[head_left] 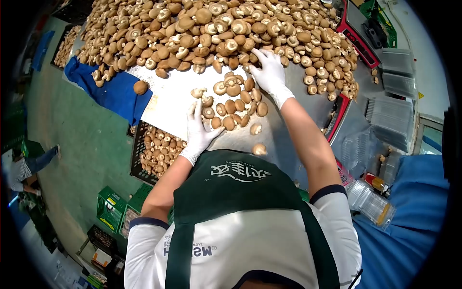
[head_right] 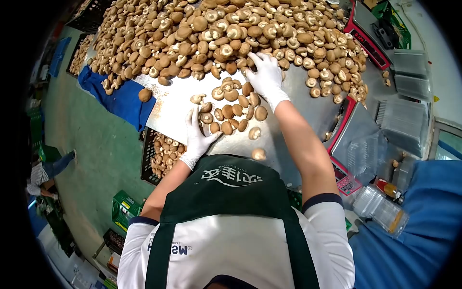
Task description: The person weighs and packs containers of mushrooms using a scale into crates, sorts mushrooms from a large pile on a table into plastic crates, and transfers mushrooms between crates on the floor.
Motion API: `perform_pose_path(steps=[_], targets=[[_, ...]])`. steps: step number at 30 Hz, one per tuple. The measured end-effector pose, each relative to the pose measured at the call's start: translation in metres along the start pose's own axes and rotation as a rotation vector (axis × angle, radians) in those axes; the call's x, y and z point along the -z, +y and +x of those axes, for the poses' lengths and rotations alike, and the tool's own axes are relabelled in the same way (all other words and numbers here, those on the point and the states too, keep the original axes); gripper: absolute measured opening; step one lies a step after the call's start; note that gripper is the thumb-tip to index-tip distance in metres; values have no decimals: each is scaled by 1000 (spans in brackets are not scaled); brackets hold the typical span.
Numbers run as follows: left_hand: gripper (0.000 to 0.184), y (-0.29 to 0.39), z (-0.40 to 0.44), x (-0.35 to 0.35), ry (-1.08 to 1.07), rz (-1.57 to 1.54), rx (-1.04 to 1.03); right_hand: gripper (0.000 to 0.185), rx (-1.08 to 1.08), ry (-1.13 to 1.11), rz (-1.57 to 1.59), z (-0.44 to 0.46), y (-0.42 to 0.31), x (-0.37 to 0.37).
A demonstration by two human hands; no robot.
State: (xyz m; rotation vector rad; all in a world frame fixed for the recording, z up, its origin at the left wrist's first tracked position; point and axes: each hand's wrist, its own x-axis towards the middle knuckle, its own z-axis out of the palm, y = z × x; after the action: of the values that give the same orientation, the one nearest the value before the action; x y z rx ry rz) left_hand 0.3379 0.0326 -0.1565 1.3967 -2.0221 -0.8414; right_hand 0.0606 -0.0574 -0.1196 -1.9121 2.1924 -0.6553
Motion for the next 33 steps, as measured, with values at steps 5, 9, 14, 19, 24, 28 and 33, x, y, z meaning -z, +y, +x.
perform_pose_path(steps=[5, 9, 14, 19, 24, 28, 33], targets=[[86, 5, 10, 1, 27, -27, -39, 47, -161, -195, 78, -24, 2, -6], [49, 38, 64, 3, 39, -21, -204, 44, -81, -35, 314, -59, 9, 1], [35, 68, 140, -34, -73, 285, -321, 48, -70, 209, 319, -113, 10, 37], [25, 73, 169, -69, -294, 438, -199, 63, -389, 43, 487, -205, 12, 49], [32, 78, 165, -65, -309, 369, -78, 74, -547, -190, 646, -268, 5, 23], [43, 86, 174, -76, -338, 422, -38, 64, -403, -287, 707, -256, -5, 22], [42, 89, 166, -77, -263, 417, -70, 47, -468, -179, 728, -229, 3, 19]])
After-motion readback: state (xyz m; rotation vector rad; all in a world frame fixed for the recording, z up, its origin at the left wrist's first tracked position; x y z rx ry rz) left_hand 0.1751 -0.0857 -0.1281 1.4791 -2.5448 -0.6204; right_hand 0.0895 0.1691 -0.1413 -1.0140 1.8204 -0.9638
